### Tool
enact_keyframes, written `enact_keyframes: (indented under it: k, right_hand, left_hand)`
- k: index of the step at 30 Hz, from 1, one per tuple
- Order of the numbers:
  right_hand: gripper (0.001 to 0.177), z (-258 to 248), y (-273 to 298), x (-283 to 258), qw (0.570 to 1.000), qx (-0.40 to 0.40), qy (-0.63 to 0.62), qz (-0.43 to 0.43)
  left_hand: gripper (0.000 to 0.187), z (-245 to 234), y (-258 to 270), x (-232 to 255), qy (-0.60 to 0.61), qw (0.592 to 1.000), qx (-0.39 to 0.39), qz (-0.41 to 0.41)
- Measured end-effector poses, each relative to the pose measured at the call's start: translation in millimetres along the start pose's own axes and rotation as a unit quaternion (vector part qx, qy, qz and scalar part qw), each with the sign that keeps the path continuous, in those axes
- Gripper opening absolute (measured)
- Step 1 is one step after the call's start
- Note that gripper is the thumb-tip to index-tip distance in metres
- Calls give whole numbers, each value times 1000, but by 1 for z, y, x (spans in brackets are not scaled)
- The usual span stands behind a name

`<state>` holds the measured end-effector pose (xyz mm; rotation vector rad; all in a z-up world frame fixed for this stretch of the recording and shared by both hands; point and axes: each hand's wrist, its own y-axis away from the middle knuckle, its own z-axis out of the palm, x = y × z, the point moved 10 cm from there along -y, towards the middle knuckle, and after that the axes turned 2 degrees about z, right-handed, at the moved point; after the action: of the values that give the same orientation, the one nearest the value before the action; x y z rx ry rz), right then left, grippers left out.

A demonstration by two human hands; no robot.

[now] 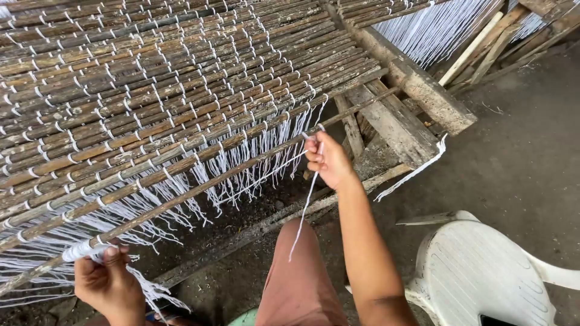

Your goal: The person is weaving white candle wicks through a wooden frame consisting of multiple horizontal rods.

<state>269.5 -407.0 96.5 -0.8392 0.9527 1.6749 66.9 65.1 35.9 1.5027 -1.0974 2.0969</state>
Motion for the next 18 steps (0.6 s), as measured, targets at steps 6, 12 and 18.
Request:
enact_keyframes:
  k: [6, 12, 18]
  right_hand:
    - [19, -26, -4, -24, 997, 58, -42, -19]
    - [48, -41, -24, -9, 987, 71, -142, -29]
    - [54, -46, -20, 46, 965, 142, -9, -221]
  left_hand:
    - [12, -8, 4, -3, 10, 1000, 12, 7]
    - [11, -5, 5, 4, 4, 1000, -3, 12]
    - [16, 0, 11, 14, -129, 991, 26, -5]
